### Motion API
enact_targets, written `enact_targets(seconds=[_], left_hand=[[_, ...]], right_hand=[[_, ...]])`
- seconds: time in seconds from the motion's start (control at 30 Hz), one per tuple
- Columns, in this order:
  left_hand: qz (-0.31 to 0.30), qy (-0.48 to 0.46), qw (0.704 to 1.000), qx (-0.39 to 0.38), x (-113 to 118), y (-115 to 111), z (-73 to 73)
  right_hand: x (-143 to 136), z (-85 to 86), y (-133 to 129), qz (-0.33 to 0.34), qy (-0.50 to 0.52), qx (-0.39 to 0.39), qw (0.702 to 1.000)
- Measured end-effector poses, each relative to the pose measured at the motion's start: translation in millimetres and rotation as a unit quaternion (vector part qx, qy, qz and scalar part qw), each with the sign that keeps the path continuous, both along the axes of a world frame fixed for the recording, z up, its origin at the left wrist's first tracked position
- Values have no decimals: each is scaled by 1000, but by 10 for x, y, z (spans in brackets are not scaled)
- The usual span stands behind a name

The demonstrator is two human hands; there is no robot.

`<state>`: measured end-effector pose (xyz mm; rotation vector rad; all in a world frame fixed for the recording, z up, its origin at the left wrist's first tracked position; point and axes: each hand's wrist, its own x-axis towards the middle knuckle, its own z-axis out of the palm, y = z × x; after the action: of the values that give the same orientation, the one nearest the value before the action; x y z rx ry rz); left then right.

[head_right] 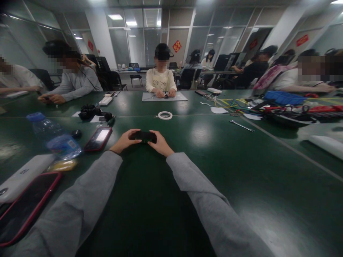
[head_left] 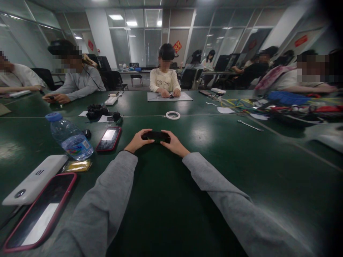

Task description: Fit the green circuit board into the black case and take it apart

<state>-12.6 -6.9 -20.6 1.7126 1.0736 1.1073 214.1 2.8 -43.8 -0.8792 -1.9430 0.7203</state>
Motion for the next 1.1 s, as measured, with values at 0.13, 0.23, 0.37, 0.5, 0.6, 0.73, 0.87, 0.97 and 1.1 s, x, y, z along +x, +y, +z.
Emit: enact_targets(seconds=[0.13,0.23,0.37,0.5,0.6,0.73,0.87,0.97,1.1], left_hand=[[11,-6,1000,8,2,32,-40],[43,-45,998,-11,22,79,-85],[60,-98,993,-41,48,100,-100],[28,-89,995,-37,28,59,-49],[11,-99,994,-36,-5,30,2],[1,-118,991,-57,-30,23,44],[-1,-145,987,-65,-48,53,24],[-1,-173,983,-65,-68,75,-9],[12,-199,977,-74,-78,91,-28]], right_hand=[[-26,28,-34,-7,-12,25,1000],[-51,79,-80,-47,-40,55,997],[-88,177,-191,-98,-147,152,972],[-124,260,-306,-116,-225,200,946],[-138,286,-338,-126,-221,196,947],[-134,267,-318,-137,-189,184,955],[-126,213,-288,-85,-187,166,965],[-130,182,-285,-48,-192,158,967],[-146,198,-319,-48,-195,160,966]])
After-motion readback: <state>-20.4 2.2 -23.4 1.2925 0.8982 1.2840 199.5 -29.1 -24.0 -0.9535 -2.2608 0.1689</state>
